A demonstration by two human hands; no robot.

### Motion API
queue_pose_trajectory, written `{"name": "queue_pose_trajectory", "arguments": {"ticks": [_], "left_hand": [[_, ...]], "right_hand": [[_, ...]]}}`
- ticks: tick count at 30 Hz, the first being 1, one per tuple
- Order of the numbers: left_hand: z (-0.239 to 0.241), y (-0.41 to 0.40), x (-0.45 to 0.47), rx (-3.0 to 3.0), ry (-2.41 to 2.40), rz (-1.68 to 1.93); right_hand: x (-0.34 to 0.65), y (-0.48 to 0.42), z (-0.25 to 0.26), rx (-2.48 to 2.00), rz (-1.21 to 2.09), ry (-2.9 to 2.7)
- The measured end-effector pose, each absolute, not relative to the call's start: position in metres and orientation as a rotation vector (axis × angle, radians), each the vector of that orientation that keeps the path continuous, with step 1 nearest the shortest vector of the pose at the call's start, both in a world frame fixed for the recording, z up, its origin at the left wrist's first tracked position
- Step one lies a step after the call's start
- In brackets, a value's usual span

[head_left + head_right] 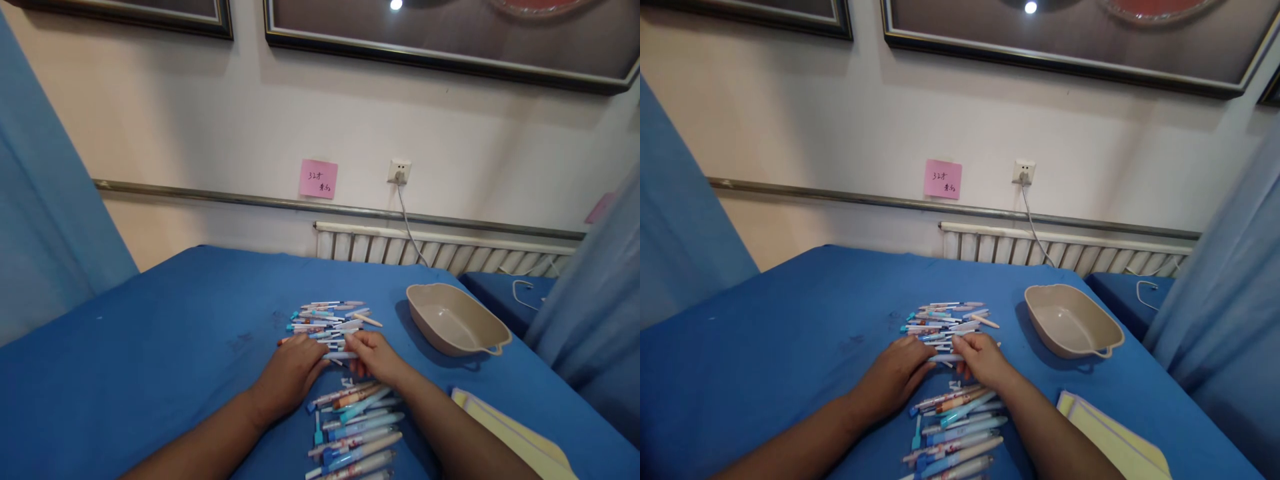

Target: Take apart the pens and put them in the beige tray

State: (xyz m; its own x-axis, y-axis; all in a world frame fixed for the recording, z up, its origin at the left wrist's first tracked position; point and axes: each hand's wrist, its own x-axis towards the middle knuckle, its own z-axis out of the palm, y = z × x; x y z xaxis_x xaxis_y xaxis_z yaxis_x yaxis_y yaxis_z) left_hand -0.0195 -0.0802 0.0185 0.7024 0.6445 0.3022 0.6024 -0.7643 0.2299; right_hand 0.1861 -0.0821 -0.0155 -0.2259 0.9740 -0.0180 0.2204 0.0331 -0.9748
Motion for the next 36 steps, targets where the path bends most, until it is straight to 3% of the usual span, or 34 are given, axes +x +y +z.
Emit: {"name": "queue_pose_trajectory", "arguments": {"ticks": [9, 13, 18, 23, 29, 36], "left_hand": [[0.019, -0.080, -0.018, 2.790, 1.150, 0.504], [0.019, -0.080, -0.019, 2.785, 1.147, 0.495], [0.017, -0.079, -0.019, 2.757, 1.146, 0.533], [0.018, -0.079, -0.019, 2.759, 1.139, 0.524], [0.019, -0.077, -0.020, 2.735, 1.146, 0.537], [0.016, -0.075, -0.021, 2.730, 1.149, 0.555]], "right_hand": [[0.182, -0.085, -0.014, -0.990, 1.179, -1.410], [0.182, -0.082, -0.017, -1.130, 1.202, -1.421], [0.183, -0.079, -0.020, -1.087, 0.978, -1.367], [0.186, -0.077, -0.022, -1.207, 1.104, -1.381], [0.186, -0.077, -0.020, -1.133, 0.913, -1.335], [0.191, -0.074, -0.022, -1.196, 1.009, -1.370]]}}
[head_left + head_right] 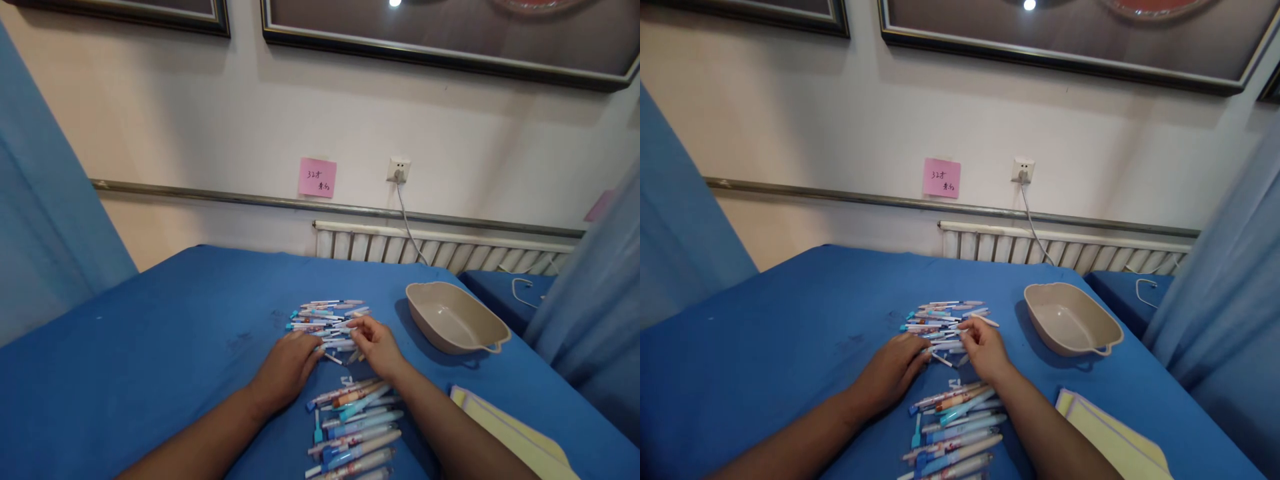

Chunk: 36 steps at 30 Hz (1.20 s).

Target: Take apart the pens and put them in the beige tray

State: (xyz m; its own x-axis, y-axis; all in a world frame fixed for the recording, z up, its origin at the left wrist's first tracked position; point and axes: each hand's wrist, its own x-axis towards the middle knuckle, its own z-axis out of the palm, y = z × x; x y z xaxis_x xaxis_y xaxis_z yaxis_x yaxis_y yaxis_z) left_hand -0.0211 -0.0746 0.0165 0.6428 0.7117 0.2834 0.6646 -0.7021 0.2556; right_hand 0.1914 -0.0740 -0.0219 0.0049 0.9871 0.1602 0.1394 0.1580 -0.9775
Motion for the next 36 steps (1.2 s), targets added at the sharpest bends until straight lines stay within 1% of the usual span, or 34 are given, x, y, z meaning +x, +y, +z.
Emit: {"name": "queue_pose_trajectory", "arguments": {"ticks": [2, 4, 8, 10, 11, 15, 17, 20, 23, 26, 29, 33, 36], "left_hand": [[0.016, -0.074, -0.021, 2.719, 1.165, 0.551], [0.017, -0.073, -0.021, 2.709, 1.173, 0.536], [0.018, -0.074, -0.021, 2.712, 1.154, 0.515], [0.019, -0.072, -0.022, 2.722, 1.163, 0.488], [0.019, -0.071, -0.022, 2.726, 1.179, 0.468], [0.021, -0.069, -0.024, 2.729, 1.233, 0.394], [0.022, -0.071, -0.024, 2.732, 1.194, 0.400], [0.022, -0.075, -0.022, 2.709, 1.139, 0.503], [0.019, -0.076, -0.021, 2.656, 1.149, 0.611], [0.016, -0.073, -0.022, 2.695, 1.120, 0.555], [0.015, -0.071, -0.024, 2.747, 1.059, 0.475], [0.018, -0.074, -0.022, 2.712, 1.046, 0.532], [0.020, -0.078, -0.020, 2.727, 1.011, 0.503]], "right_hand": [[0.195, -0.073, -0.022, -1.151, 0.918, -1.318], [0.196, -0.072, -0.022, -1.124, 0.920, -1.307], [0.192, -0.074, -0.026, -1.162, 1.166, -1.374], [0.192, -0.073, -0.027, -1.181, 1.237, -1.431], [0.195, -0.073, -0.027, -1.188, 1.214, -1.460], [0.216, -0.066, -0.024, -1.257, 0.944, -1.528], [0.226, -0.064, -0.022, -1.283, 0.899, -1.534], [0.227, -0.066, -0.019, -1.244, 0.943, -1.544], [0.214, -0.072, -0.017, -1.181, 1.068, -1.563], [0.203, -0.076, -0.017, -1.160, 1.153, -1.590], [0.202, -0.078, -0.017, -1.164, 1.160, -1.596], [0.204, -0.077, -0.016, -1.191, 1.148, -1.571], [0.200, -0.078, -0.016, -1.194, 1.123, -1.594]]}}
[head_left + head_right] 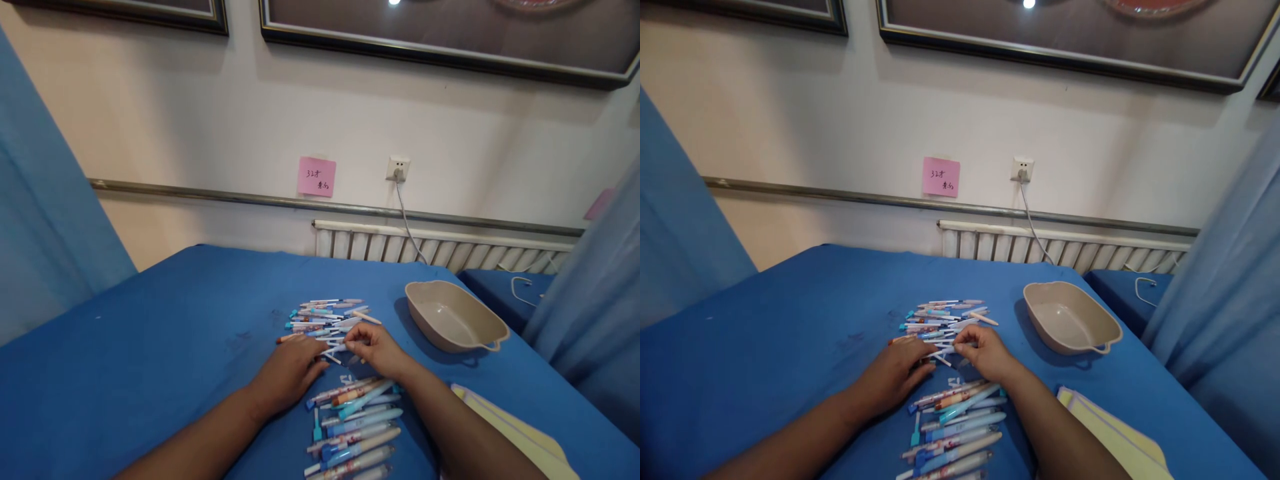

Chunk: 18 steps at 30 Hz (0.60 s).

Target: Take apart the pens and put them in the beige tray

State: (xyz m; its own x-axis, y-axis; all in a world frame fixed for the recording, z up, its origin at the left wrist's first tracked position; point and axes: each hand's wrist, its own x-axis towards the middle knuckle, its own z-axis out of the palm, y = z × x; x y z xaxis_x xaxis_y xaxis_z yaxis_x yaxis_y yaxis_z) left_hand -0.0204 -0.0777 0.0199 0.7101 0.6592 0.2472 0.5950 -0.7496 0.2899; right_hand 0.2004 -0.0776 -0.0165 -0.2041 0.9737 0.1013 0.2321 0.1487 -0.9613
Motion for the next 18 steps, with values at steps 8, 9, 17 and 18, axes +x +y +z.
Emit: {"name": "queue_pose_trajectory", "arguments": {"ticks": [8, 9, 17, 18], "left_hand": [[0.026, -0.068, -0.024, 2.757, 1.223, 0.464], [0.027, -0.068, -0.024, 2.754, 1.243, 0.466], [0.025, -0.071, -0.022, 2.785, 1.204, 0.500], [0.026, -0.071, -0.022, 2.781, 1.201, 0.520]], "right_hand": [[0.216, -0.071, -0.024, -1.265, 0.972, -1.649], [0.219, -0.070, -0.025, -1.290, 0.912, -1.675], [0.220, -0.082, -0.011, -1.417, 0.569, -2.054], [0.219, -0.085, -0.008, -1.403, 0.610, -2.102]]}}
